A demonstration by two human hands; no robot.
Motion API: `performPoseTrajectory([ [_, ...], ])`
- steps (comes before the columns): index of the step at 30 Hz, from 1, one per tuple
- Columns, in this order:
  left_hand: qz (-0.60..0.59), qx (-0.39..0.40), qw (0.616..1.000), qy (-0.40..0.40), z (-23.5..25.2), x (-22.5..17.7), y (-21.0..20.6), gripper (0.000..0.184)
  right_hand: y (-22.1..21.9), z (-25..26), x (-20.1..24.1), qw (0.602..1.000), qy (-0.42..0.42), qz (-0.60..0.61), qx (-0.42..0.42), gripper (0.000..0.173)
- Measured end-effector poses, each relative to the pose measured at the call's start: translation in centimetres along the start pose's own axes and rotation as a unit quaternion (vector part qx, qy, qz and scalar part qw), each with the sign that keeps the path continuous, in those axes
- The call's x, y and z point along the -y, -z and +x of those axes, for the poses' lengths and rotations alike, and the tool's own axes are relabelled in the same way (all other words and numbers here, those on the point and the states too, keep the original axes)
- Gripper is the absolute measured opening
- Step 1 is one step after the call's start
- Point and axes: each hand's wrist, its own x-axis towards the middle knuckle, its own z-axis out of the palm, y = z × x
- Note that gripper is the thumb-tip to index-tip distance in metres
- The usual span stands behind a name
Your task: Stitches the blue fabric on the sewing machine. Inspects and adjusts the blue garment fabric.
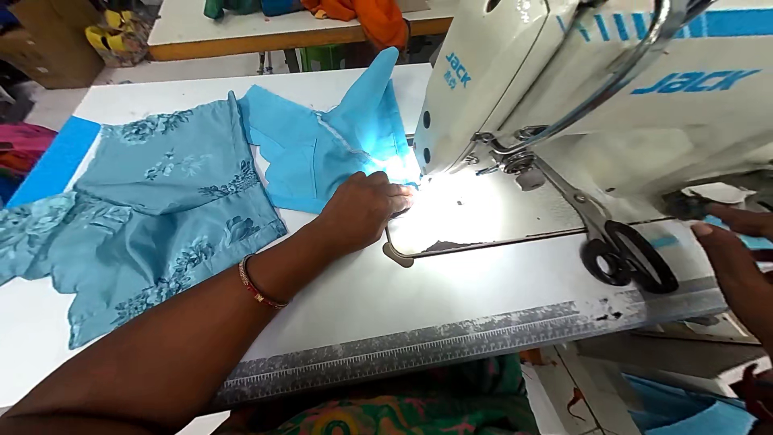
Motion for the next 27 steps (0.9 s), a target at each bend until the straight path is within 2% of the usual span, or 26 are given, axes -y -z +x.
performPoseTrajectory([
  [2, -0.003, -0.003, 1.000, 0.002, 0.0, 0.1, 0.0, 0.035, -0.3, -0.3, -1.5, 0.999, 0.039, 0.005, 0.004, 0.033],
  [5, -0.006, -0.006, 1.000, 0.009, 0.0, 0.2, -0.1, 0.037, -1.1, -0.6, -4.4, 0.991, 0.106, -0.016, 0.078, 0.028],
  [8, -0.002, -0.030, 1.000, 0.003, 0.0, 1.1, -1.1, 0.037, -1.8, -0.8, -5.0, 0.981, 0.155, -0.048, 0.106, 0.027],
  [10, -0.001, -0.040, 0.999, 0.007, 0.0, 1.5, -1.8, 0.038, -1.7, -0.8, -4.4, 0.980, 0.151, -0.059, 0.115, 0.027],
  [15, 0.011, -0.030, 0.999, 0.042, 0.0, 1.4, -1.9, 0.036, -2.0, -0.7, -2.7, 0.982, 0.093, -0.085, 0.137, 0.056],
  [18, 0.016, -0.032, 0.997, 0.061, -0.1, 1.3, -1.6, 0.033, -2.1, -0.8, -0.5, 0.987, 0.030, -0.093, 0.130, 0.051],
  [22, 0.032, -0.042, 0.996, 0.072, -0.4, 0.8, -0.9, 0.028, -1.5, -1.1, 0.3, 0.987, 0.018, -0.080, 0.142, 0.049],
  [27, 0.092, 0.058, 0.988, 0.112, 0.1, -0.6, 0.6, 0.024, 0.8, -2.7, -0.5, 0.975, 0.037, -0.080, 0.203, 0.069],
])
